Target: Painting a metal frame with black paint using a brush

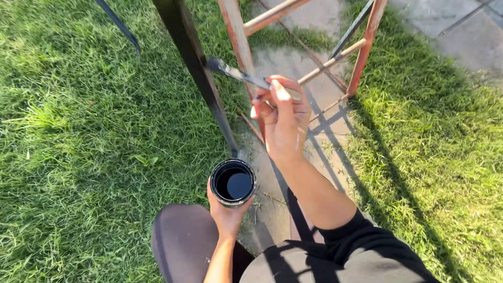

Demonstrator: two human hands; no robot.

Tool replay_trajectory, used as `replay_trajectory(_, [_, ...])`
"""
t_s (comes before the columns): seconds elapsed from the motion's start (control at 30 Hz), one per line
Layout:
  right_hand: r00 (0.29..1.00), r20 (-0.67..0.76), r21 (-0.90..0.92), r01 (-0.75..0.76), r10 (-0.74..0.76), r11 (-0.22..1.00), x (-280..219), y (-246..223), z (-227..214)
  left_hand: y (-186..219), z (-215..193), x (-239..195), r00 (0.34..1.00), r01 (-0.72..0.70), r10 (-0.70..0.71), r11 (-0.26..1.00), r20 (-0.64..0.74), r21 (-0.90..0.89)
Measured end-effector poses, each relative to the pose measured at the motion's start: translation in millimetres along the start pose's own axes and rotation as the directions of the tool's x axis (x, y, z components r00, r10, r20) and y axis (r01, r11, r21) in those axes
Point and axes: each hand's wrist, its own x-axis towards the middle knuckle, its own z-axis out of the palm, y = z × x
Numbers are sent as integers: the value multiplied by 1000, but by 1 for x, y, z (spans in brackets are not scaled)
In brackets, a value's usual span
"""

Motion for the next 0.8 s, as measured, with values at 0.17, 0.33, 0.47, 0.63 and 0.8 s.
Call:
replay_trajectory(0.17, [999, 37, 62, -18, 16, 998, 5, -13, -2, 2, -2, -2, 999, -40, 40, 999, 15, 6])
replay_trajectory(0.33, [994, 111, 20, -10, 8, 1000, -1, 27, -16, -6, -1, -1, 987, -160, 160, 987, 1, -18])
replay_trajectory(0.47, [996, 25, -80, -80, 83, 994, -8, 46, -61, -24, 6, 0, 982, -178, 180, 983, -52, 37])
replay_trajectory(0.63, [1000, 6, 23, -5, 5, 1000, -8, 18, -38, -14, 8, -2, 985, -172, 172, 984, -4, -53])
replay_trajectory(0.8, [994, 88, -117, -49, 60, 992, -15, 48, -60, -11, 6, -3, 989, -146, 146, 989, 12, -33])
